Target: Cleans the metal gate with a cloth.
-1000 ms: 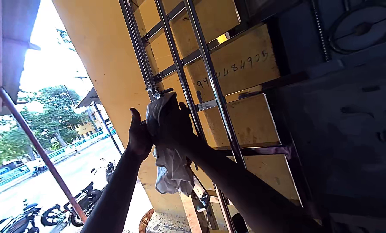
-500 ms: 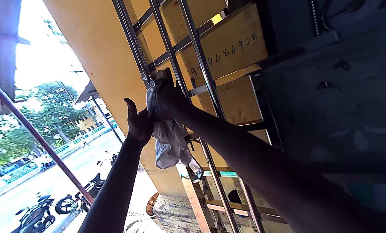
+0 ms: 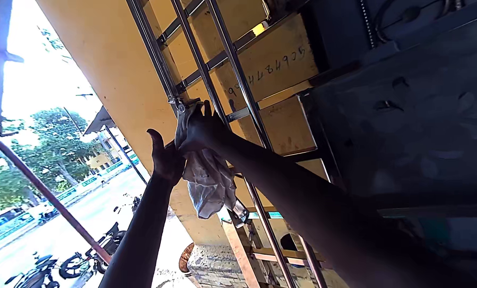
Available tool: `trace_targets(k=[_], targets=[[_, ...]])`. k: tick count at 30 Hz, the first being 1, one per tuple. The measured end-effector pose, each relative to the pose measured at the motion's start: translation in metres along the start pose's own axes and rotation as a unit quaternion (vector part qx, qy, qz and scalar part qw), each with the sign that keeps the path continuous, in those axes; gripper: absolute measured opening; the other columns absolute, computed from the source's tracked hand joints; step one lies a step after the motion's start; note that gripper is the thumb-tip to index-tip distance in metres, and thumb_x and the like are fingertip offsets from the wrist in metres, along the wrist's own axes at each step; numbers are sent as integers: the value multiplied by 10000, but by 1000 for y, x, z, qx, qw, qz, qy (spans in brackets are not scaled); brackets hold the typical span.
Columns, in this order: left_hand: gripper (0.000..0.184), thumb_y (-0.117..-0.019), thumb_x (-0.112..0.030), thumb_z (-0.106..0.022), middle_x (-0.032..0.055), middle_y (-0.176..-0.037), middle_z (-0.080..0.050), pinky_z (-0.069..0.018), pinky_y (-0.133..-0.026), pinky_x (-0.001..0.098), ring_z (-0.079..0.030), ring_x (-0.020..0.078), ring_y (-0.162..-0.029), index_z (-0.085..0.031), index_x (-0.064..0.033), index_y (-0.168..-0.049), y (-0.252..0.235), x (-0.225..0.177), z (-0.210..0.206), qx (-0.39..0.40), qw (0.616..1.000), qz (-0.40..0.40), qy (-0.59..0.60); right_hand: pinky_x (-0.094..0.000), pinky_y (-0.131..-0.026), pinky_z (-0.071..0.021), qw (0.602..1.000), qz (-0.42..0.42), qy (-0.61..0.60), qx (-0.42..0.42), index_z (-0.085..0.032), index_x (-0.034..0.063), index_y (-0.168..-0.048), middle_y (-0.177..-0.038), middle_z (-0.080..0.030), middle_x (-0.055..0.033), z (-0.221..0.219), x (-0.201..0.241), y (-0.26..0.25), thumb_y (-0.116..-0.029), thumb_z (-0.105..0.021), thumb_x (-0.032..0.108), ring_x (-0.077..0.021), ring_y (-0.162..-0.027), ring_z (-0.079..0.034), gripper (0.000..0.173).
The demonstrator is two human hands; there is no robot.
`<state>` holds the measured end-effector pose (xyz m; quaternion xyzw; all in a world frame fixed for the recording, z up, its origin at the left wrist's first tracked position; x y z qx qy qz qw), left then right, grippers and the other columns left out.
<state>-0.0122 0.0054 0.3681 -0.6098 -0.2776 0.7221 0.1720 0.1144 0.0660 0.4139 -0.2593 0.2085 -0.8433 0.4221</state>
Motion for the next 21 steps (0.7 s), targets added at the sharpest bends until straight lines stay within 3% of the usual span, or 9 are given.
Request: trace_targets(k=[1,4,6,9,12,14,16,19,21], targets=[[1107,-795,-956,-80,45,-1145,-733,-566,-941,400,-680,138,-1093,-683,-141,-1241,1,0,0,0,1000,3,1,-737,-1072,-318,999,-20,-16,37,-554,8,-1397,-1508,-440,-301,1,2,-13,-770,-747,671,-487,-1438,-354,933],[1104,-763,-983,-100,51,-1108,-733,-597,-864,408,-700,157,-1031,-670,-169,-1244,3,1,1,15,1000,16,20,-610,-846,-508,996,-55,-68,14,-654,-33,-1141,-1200,-625,-258,16,0,-25,-726,-829,547,-399,-1113,-620,734],[1176,-732,-997,-60,84,-1148,-726,-589,-893,439,-694,190,-1072,-654,-147,-1287,1,1,0,26,999,13,41,-572,-825,-527,997,-46,-63,-12,-678,-20,-1063,-1128,-656,-225,22,-1,-17,-701,-850,554,-367,-1055,-646,700],[1236,-745,-970,26,104,-1220,-703,-541,-993,445,-656,199,-1157,-621,-88,-1322,1,2,0,11,999,12,28,-583,-837,-513,999,43,24,-16,-693,18,-1028,-1087,-670,-198,15,-3,-4,-802,-776,571,-370,-1038,-649,603],[1229,-785,-929,61,105,-1347,-647,-473,-1082,452,-599,209,-1255,-540,-83,-1445,-1,2,2,25,999,26,1,-653,-936,-446,982,110,155,1,-712,68,-1050,-1049,-694,-162,4,-5,10,-875,-732,426,-370,-1000,-660,399],[1219,-799,-912,75,109,-1350,-643,-480,-1070,453,-603,213,-1248,-542,-76,-1437,-1,0,1,19,999,31,-11,-720,-1113,-251,968,123,220,4,-710,101,-1081,-1072,-703,-139,2,-1,19,-904,-705,390,-370,-1063,-639,339],[1230,-806,-903,78,134,-1348,-642,-492,-1060,448,-609,224,-1246,-545,-38,-1420,-1,-3,1,18,999,32,-10,-744,-1178,-94,947,111,299,-41,-670,-30,-1200,-1270,-625,-277,-12,7,31,-998,-601,193,-483,-1272,-517,308],[1232,-785,-937,35,106,-1354,-650,-488,-1071,434,-603,203,-1262,-569,-68,-1417,1,-2,1,32,999,27,-14,-700,-1139,-256,927,21,357,-113,-562,-102,-1314,-1496,-381,-375,-63,11,9,-931,-631,285,-545,-1419,-326,549],[1219,-792,-926,52,90,-1337,-663,-501,-1053,431,-615,193,-1242,-575,-90,-1418,4,-2,1,31,999,24,-24,-672,-999,-402,940,0,325,-99,-607,-89,-1192,-1318,-512,-342,-59,12,0,-785,-728,528,-507,-1252,-485,749]])
Point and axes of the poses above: each hand's wrist, its own y-axis away from the middle knuckle, its own z-axis out of the back of the hand, x = y × z, the point moved 2 cm from there along -y, towards the middle knuckle
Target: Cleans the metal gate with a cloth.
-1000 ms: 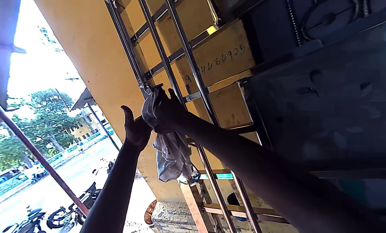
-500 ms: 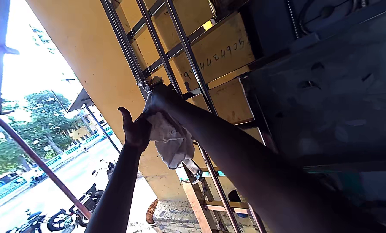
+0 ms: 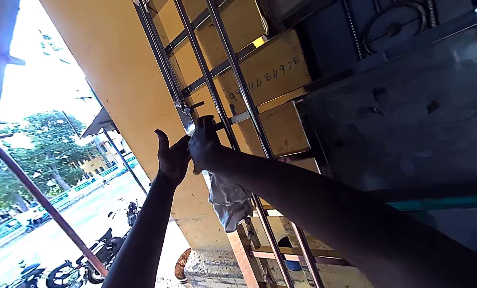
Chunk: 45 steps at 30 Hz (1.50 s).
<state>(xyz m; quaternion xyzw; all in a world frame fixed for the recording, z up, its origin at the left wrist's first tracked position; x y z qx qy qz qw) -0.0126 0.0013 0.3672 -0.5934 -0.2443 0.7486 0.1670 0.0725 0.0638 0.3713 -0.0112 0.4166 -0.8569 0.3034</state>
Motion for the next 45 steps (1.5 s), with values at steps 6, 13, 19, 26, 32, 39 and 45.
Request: trace_targets(k=[6,13,19,26,32,39,45], targets=[[1240,-798,-891,121,119,-1284,-671,-527,-973,408,-646,199,-1141,-577,-56,-1392,0,3,1,-18,1000,-2,-7,-542,-748,-482,979,55,-95,172,-691,-11,-953,-947,-679,-186,61,-43,-5,-902,-699,377,-349,-913,-658,391],[1175,-867,-818,136,141,-1335,-637,-490,-1049,453,-609,233,-1226,-550,-30,-1405,7,0,-6,-32,999,18,-29,-565,-813,-472,968,207,56,133,-692,18,-985,-978,-675,-173,52,-59,-9,-899,-700,164,-355,-922,-649,169],[1177,-856,-831,134,116,-1249,-687,-535,-983,437,-657,209,-1138,-606,-57,-1343,6,-3,-7,-24,999,7,-42,-549,-1031,-418,916,397,64,3,-725,6,-932,-935,-697,-151,31,-61,35,-971,-584,71,-342,-981,-644,160],[1139,-891,-802,113,135,-1247,-681,-524,-988,451,-652,226,-1140,-591,-35,-1352,6,-1,-7,-29,999,-3,-21,-534,-862,-531,923,60,-365,108,-661,-32,-1054,-960,-684,-210,25,-50,136,-964,-622,132,-367,-978,-678,191],[1119,-881,-834,78,73,-1094,-719,-544,-917,376,-666,153,-1021,-672,-79,-1228,10,2,-7,-25,999,-21,-1,-552,-740,-485,723,-167,-669,43,-587,11,-1147,-1002,-608,-207,14,1,84,-994,-611,427,-341,-904,-603,444],[1066,-949,-751,61,139,-1253,-674,-516,-989,405,-643,188,-1133,-556,-6,-1396,7,4,-10,-44,999,-20,3,-545,-831,-523,714,-201,-670,15,-671,1,-1116,-981,-693,-174,-26,-5,20,-985,-656,374,-300,-912,-662,395],[828,-1072,-608,-145,231,-1317,-627,-472,-1079,480,-600,276,-1238,-546,43,-1389,6,7,-7,-62,997,1,-40,-698,-760,-488,891,-145,-429,-12,-649,-48,-1042,-977,-650,-312,-27,-12,27,-936,-609,622,-502,-948,-641,679]])
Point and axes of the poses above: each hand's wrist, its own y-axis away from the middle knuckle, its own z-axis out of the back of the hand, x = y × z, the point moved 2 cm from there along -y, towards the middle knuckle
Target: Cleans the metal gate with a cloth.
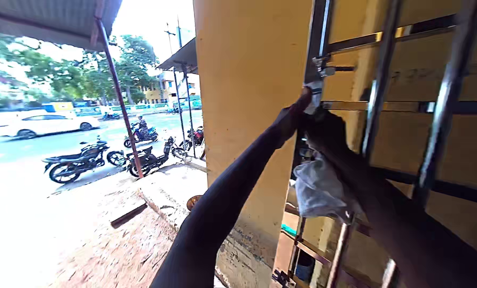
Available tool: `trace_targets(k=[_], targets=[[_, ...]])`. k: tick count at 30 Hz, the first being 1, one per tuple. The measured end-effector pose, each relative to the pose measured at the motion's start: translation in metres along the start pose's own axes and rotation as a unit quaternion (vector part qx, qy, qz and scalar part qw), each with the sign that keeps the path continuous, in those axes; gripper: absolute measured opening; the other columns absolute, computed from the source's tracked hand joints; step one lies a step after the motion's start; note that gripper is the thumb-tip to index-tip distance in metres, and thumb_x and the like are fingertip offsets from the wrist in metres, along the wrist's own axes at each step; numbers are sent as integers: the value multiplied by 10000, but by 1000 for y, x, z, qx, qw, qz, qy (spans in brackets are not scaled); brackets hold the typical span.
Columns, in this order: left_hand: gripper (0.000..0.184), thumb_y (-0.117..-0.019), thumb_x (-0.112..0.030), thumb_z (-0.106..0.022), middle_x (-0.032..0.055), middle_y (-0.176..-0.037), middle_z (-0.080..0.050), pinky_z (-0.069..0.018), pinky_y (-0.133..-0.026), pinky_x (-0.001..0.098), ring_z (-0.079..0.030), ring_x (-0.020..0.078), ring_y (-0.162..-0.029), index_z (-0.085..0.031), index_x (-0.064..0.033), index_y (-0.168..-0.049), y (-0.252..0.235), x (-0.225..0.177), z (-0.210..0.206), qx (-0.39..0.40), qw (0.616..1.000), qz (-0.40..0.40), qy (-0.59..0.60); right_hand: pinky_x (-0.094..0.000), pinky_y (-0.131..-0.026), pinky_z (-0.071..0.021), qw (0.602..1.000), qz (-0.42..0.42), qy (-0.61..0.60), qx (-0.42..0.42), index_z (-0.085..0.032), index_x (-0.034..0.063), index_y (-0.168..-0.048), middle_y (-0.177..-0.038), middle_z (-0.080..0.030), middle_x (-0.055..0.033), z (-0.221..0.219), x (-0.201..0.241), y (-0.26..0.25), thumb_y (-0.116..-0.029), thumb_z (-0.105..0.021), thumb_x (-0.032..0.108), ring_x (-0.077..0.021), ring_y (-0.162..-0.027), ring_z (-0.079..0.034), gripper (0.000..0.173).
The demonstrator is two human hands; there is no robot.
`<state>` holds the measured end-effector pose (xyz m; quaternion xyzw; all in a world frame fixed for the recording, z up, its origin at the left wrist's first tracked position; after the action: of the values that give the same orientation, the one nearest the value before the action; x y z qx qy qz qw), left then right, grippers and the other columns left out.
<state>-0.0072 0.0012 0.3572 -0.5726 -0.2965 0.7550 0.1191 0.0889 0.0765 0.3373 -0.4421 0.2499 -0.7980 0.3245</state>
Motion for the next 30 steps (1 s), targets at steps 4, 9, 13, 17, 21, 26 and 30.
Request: trace_targets(k=[4,9,13,17,21,26,30], targets=[[656,-1116,-483,-232,247,-1324,-616,-470,-1056,528,-596,318,-1236,-538,17,-1409,0,2,-3,10,1000,-2,-18,-729,-840,-433,988,94,86,-88,-593,-118,-952,-1024,-612,-391,-1,-2,11,-881,-560,668,-588,-1063,-581,790],[610,-1127,-430,-257,261,-1378,-576,-460,-1068,517,-567,329,-1274,-504,35,-1434,2,2,-1,11,1000,0,4,-754,-976,-346,985,134,59,-93,-560,-200,-1133,-1163,-561,-459,4,12,31,-973,-560,520,-632,-1158,-521,738],[677,-1121,-470,-180,285,-1443,-520,-441,-1089,546,-531,362,-1326,-468,29,-1477,4,-1,5,17,1000,-11,-22,-745,-1052,-316,967,204,60,-140,-539,-167,-1235,-1290,-508,-456,-8,-2,29,-989,-513,468,-638,-1263,-453,681],[859,-1044,-629,-33,140,-1340,-619,-503,-1031,391,-602,171,-1214,-511,-34,-1437,7,5,15,50,998,-35,7,-726,-1014,-377,934,337,62,-99,-597,-53,-1332,-1313,-589,-338,-18,-4,47,-988,-582,261,-554,-1230,-539,466],[1009,-969,-759,-7,130,-1522,-521,-402,-1151,435,-499,228,-1399,-428,-35,-1533,54,27,41,-68,997,-45,-15,-503,-632,-569,942,335,-2,-20,-690,85,-1178,-934,-711,-110,-5,0,91,-949,-618,285,-278,-790,-708,313],[814,-936,-745,-447,-20,-1352,-656,-535,-991,326,-616,103,-1218,-545,-128,-1457,190,71,30,3,993,-118,-14,-297,-894,-568,916,132,-353,136,-664,-57,-1200,-1043,-728,-102,6,-1,194,-982,-633,264,-92,-954,-687,389],[522,-962,-297,-707,-87,-1224,-695,-595,-882,257,-679,27,-1022,-515,-125,-1417,255,71,8,22,998,-61,19,-278,-896,-529,862,145,-438,209,-638,-126,-1190,-1069,-693,-165,-10,-9,249,-1008,-508,91,-121,-974,-653,311]])
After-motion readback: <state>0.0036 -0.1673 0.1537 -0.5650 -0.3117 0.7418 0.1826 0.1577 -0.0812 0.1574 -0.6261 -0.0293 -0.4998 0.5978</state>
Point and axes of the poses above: each hand's wrist, its own y-axis away from the middle knuckle, its own z-axis out of the back of the hand, x = y × z, the point moved 2 cm from there along -y, towards the middle knuckle
